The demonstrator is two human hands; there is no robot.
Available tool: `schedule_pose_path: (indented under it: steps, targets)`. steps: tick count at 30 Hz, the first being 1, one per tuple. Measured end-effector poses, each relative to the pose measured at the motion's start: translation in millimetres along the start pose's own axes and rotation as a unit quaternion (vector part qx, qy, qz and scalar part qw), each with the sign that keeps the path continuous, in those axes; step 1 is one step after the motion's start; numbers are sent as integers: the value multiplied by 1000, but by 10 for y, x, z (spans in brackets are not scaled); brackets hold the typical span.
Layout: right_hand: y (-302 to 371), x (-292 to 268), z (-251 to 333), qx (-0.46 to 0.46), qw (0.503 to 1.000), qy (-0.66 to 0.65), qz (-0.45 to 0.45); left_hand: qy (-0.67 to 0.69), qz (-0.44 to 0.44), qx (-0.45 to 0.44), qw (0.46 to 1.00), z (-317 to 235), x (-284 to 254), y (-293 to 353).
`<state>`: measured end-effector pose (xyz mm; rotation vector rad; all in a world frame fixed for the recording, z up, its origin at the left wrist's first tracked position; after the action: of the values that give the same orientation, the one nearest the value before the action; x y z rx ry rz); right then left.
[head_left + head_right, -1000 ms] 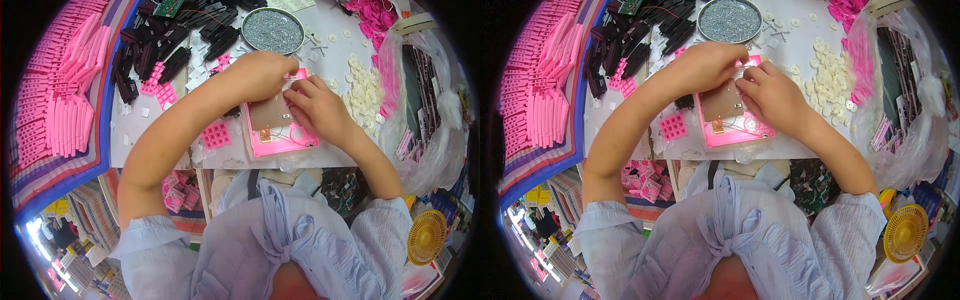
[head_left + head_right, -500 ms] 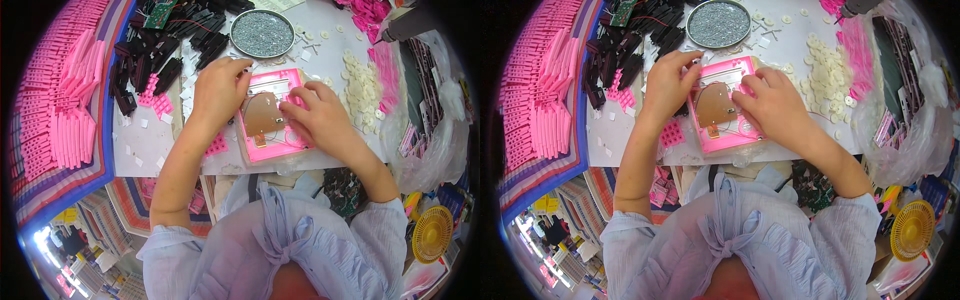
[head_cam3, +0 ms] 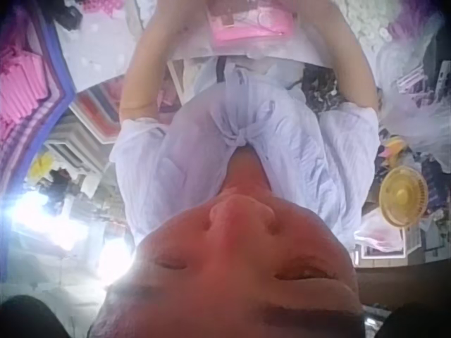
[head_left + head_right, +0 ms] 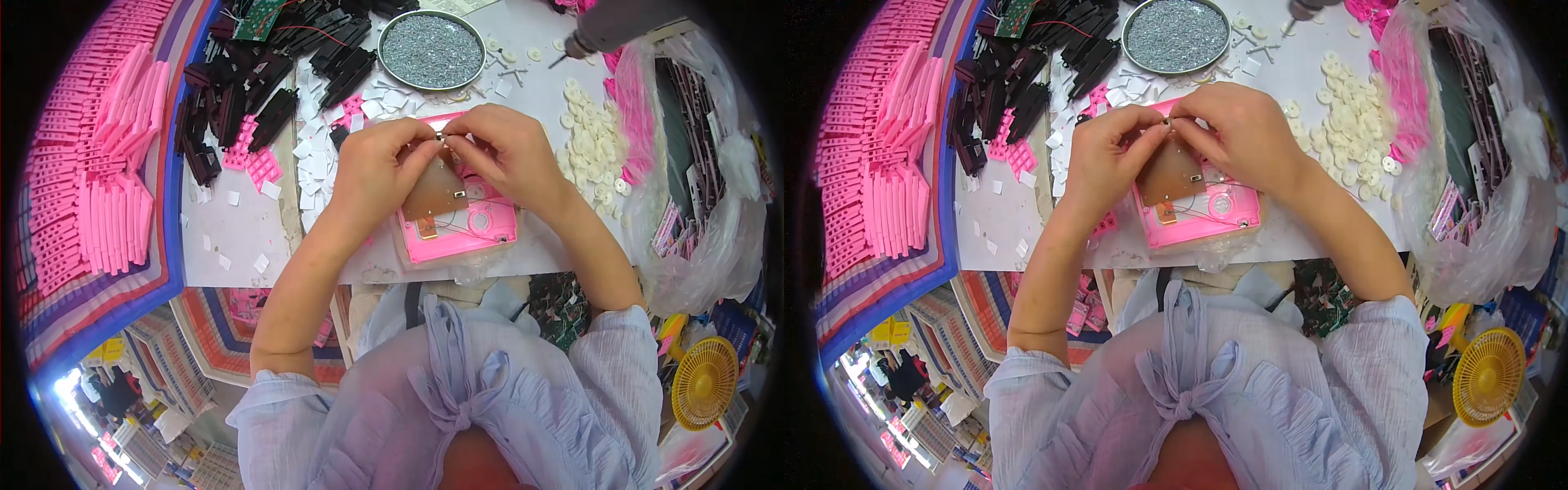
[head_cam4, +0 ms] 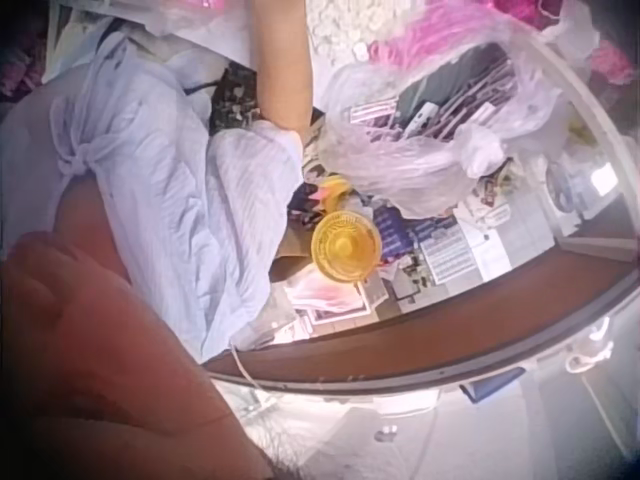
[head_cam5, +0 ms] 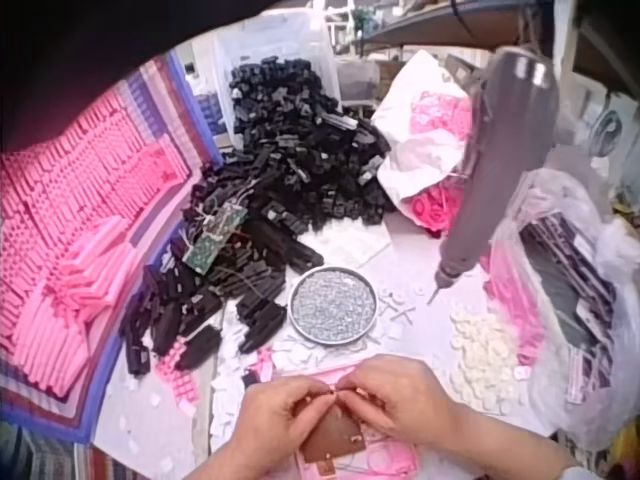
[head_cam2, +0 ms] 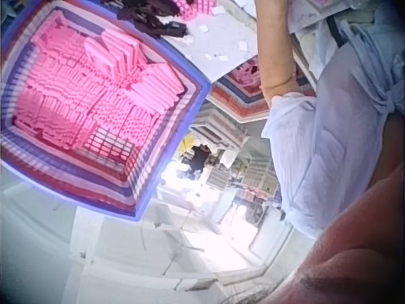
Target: Assembling a pink toy calculator by inserting buttons, wiring, and a circuit board into the housing.
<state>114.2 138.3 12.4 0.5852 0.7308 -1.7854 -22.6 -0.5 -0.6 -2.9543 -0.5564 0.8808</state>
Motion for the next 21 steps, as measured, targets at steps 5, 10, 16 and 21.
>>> schedule_pose_path:
  steps: [5,10,16,21]
  targets:
    - [238,-85,58,-69,989,131,3,-4,-20,-4,1000,26,-25,40]
    - [356,-40,89,-75,977,194,38,13,-27,7,1000,28,12,62]
    - [249,-135,84,-72,965,220,121,-33,-13,28,999,-25,-5,82]
    - [269,-154,50,-16,999,33,34,-117,-26,111,986,20,27,118]
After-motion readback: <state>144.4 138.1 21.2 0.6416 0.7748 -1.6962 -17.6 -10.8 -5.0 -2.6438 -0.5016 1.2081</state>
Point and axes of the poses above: each hand's wrist, its own y-axis away from the middle knuckle, its own x-axis out of the palm, z = x × y, the point moved 2 cm from there along -y, towards the middle knuckle, and after that the axes turned 8 degrees about z, right-handed, at the moved point
